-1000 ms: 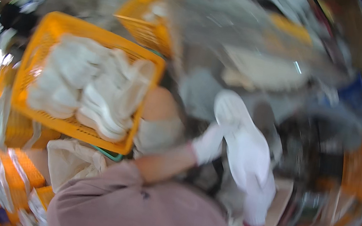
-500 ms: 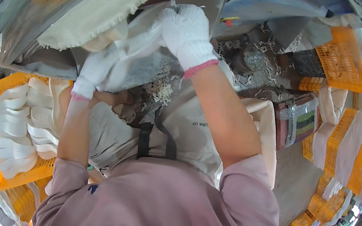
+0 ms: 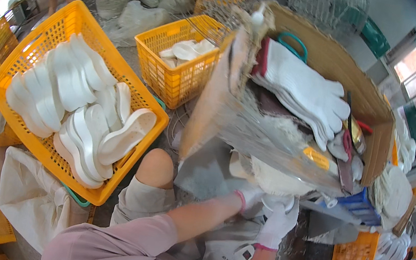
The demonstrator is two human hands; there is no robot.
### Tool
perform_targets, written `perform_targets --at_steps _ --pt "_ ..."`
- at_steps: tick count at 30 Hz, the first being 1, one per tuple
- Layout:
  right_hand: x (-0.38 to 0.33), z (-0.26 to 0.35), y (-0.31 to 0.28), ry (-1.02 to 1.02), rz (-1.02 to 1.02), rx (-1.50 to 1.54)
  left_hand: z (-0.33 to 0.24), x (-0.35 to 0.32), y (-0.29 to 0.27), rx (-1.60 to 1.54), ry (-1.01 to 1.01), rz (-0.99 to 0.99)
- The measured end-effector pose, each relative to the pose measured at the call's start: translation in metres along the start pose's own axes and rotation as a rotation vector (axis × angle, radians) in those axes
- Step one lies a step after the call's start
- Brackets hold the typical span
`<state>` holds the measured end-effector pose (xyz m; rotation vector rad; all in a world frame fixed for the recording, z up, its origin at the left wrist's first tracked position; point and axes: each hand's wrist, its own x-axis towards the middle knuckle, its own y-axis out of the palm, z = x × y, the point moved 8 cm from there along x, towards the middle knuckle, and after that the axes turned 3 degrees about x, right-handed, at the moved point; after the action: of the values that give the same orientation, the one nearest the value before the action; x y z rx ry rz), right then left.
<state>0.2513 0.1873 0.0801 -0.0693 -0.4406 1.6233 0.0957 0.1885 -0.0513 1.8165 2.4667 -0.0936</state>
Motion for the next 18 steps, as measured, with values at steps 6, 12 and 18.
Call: perform_targets --at_steps 6,12,18 --pt "0.035 -0.042 0.049 0.409 0.229 0.510 0.006 -0.055 -0.089 0.407 -0.031 0.234" --pt "-0.061 0.059 0.042 -0.379 0.428 -0.646 -0.007 -0.033 -0.019 -0.008 -0.075 0.282" --pt "-0.107 0.053 0.034 -0.638 0.399 -0.838 0.034 -0.079 -0.003 -0.628 -0.470 0.302"
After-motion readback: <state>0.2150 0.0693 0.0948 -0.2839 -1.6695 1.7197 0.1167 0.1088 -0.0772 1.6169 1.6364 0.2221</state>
